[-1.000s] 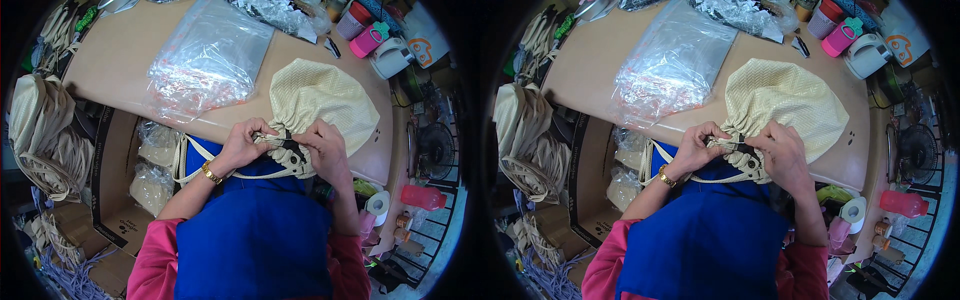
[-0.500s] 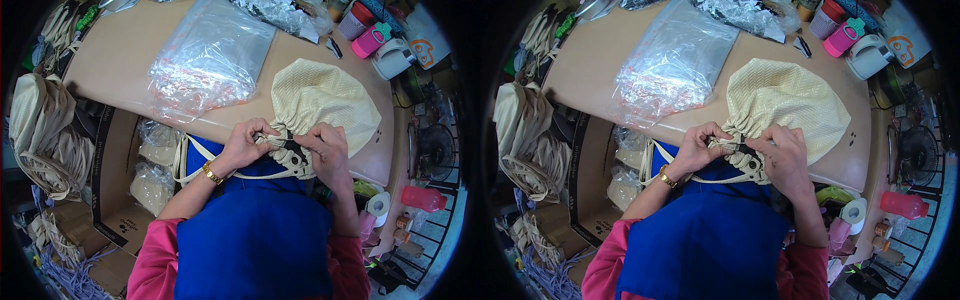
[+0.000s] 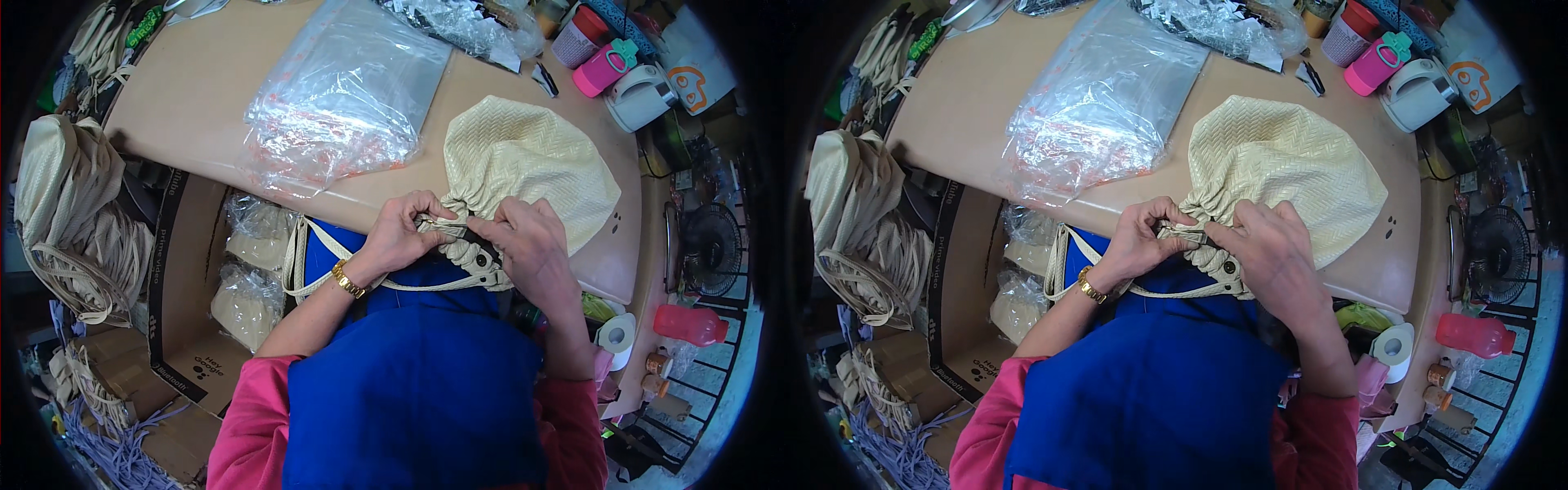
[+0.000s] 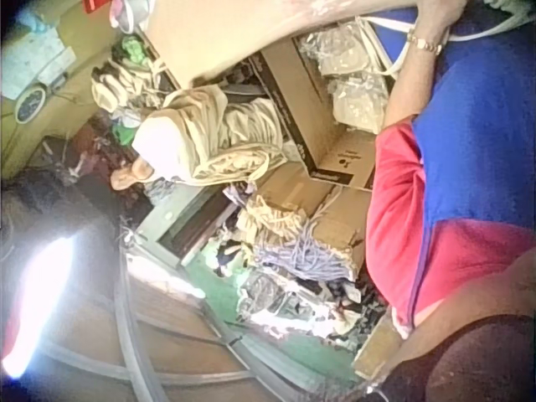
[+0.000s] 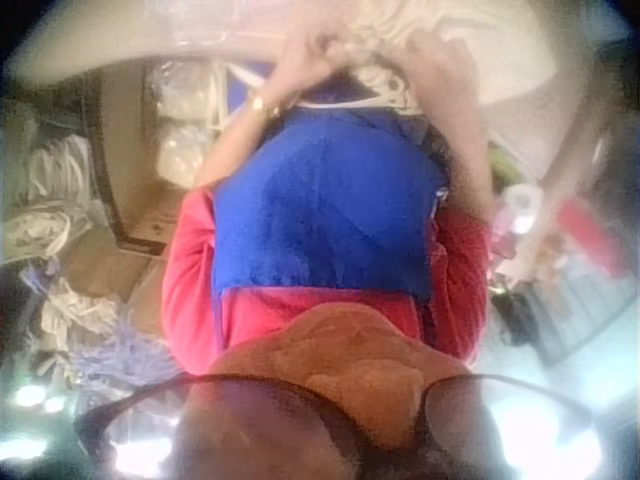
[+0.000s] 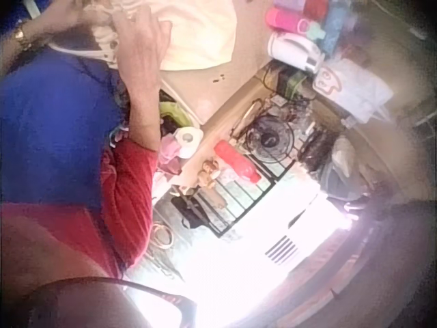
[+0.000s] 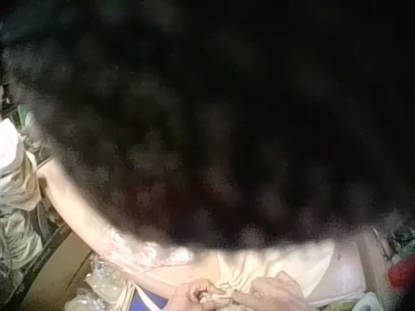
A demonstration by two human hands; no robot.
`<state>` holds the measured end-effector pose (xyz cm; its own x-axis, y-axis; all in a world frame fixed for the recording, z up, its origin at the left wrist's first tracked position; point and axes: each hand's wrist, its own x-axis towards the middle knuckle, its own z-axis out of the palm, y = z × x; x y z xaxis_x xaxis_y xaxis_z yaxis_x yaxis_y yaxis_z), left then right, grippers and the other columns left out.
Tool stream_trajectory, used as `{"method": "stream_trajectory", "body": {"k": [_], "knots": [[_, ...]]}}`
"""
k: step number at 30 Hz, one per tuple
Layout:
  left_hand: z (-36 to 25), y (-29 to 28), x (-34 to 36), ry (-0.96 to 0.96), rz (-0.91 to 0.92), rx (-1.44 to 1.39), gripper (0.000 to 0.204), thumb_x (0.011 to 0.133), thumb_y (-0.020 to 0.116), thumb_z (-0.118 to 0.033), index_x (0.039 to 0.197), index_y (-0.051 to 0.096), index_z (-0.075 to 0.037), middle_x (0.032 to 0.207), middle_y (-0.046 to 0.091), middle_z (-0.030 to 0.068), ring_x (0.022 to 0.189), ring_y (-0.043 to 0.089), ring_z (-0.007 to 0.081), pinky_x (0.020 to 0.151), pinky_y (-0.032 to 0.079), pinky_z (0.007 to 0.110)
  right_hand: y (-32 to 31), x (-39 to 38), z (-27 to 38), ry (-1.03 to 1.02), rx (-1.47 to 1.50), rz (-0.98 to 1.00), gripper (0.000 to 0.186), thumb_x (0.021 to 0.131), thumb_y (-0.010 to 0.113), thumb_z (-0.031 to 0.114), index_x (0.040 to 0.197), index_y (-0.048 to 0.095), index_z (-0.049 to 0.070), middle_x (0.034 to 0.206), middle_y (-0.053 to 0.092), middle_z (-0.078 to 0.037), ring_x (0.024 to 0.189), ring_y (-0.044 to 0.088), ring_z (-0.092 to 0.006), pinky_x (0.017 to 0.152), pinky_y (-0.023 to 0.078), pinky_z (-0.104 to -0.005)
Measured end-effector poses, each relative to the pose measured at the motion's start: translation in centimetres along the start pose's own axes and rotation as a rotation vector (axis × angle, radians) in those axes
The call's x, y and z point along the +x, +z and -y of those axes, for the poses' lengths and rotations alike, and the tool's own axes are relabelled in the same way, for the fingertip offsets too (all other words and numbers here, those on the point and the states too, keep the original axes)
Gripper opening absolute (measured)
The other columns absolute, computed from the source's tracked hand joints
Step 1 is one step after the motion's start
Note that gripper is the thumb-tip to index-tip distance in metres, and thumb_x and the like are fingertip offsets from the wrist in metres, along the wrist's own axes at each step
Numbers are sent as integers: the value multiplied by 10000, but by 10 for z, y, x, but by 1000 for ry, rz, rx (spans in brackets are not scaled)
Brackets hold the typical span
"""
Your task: The person attaches a lining to a cream-colored bag, using a needle and thread to stitch the fabric parts together at a workshop table. They pull the thread through the material, turn the bag over to check the work, and then repeat the stitching process on another part of the bag.
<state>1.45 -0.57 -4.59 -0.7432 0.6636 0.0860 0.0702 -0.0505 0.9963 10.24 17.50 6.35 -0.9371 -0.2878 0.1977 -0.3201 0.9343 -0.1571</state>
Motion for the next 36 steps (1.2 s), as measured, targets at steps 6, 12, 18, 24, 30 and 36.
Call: {"method": "stream_trajectory", "body": {"k": [6, 12, 18, 24, 30, 36], "knots": [[-3, -2, 0, -1, 8, 39, 254, 726, 813, 5, 944, 682, -5, 849, 633, 6, 783, 551, 61, 720, 456, 220, 11, -6, 4, 167, 287, -24, 297, 686, 623, -19, 938, 699, 119, 802, 520, -40, 771, 584, -193, 694, 393, -325], [-4, -1, 0, 9, 7, 35, 261, 721, 811, 12, 950, 687, -1, 835, 615, -2, 767, 533, 57, 695, 433, 213, 24, -9, -1, 100, 75, -221, 267, 694, 640, -28, 914, 709, 105, 803, 549, -39, 770, 566, -210, 727, 367, -329], [-7, -1, 1, -5, 17, 29, 258, 723, 805, 19, 954, 691, 0, 840, 618, -3, 768, 530, 54, 700, 435, 216, 36, -15, -8, 334, 725, -230, 224, 730, 649, -58, 886, 724, 83, 793, 551, -38, 728, 555, -206, 685, 356, -327], [-3, -2, 1, 7, 20, 49, 263, 720, 813, 3, 953, 690, -1, 831, 621, -5, 769, 530, 49, 702, 436, 214, 31, -14, -10, 241, 528, -266, 258, 717, 649, -62, 898, 733, 102, 802, 560, -34, 709, 557, -201, 655, 352, -333], [-8, -1, 1, -21, 8, 3, 262, 710, 822, -2, 940, 695, -11, 825, 620, -6, 763, 529, 53, 697, 434, 214, 23, -8, 1, 137, 141, -232, 244, 720, 629, -12, 886, 733, 134, 811, 560, -17, 760, 558, -199, 654, 357, -346], [-5, 0, 1, -33, -2, 38, 257, 709, 821, 4, 932, 695, -10, 830, 626, 1, 773, 540, 59, 706, 445, 223, 11, 0, 21, 97, -18, -151, 255, 738, 593, 42, 960, 691, 119, 809, 499, -41, 759, 548, -219, 655, 373, -356]]}}
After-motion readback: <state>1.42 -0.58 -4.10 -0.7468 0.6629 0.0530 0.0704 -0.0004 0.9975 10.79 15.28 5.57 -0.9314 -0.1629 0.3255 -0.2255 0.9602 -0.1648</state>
